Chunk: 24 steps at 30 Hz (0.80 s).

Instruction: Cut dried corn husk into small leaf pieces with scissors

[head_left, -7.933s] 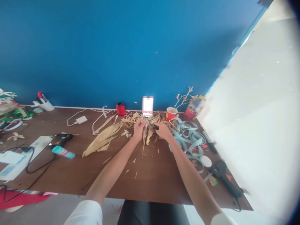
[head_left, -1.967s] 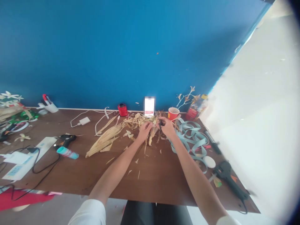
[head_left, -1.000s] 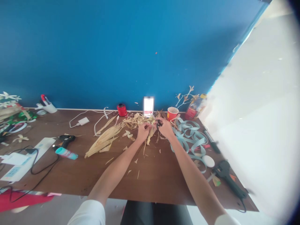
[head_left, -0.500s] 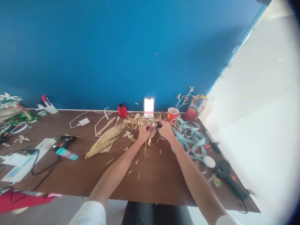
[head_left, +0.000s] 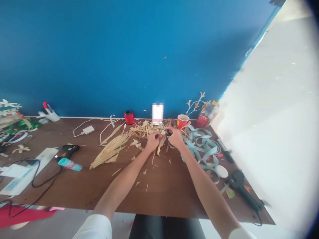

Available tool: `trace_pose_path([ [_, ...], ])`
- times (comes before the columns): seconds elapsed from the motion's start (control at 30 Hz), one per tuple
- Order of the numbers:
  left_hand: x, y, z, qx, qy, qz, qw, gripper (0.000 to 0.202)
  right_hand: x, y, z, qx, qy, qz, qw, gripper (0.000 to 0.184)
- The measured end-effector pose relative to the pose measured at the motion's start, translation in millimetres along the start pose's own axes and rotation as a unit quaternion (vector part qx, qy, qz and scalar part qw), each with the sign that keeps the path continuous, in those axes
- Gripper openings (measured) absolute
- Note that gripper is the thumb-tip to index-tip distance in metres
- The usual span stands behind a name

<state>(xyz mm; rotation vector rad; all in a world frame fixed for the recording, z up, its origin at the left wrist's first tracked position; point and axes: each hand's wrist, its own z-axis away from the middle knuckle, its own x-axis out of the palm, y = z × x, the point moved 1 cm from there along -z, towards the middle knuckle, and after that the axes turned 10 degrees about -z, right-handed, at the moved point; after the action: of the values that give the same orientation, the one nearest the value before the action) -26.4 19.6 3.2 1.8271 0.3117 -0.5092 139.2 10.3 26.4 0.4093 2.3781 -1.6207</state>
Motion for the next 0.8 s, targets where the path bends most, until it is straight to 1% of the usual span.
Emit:
trace_pose_path([
  [0.23,1.1,-1.9,-0.2,0.009,-0.005,0.019,1.000,0.014,-1.1,0.8,-0.1,0.001,-0.003,-0.020,1.000,0.038],
  [0.57,0.5,-2.4,-0.4,0.016,-0.003,0.004,1.000,0.016,-3.0,-5.9,0.3,0.011,-0.004,-0.029,1.000,0.036],
  [0.8,0.0,1.3,0.5,0.019,0.002,0.007,1.000,0.016,-1.6,2.3,-0.5,0.005,-0.010,-0.043,0.999,0.036],
])
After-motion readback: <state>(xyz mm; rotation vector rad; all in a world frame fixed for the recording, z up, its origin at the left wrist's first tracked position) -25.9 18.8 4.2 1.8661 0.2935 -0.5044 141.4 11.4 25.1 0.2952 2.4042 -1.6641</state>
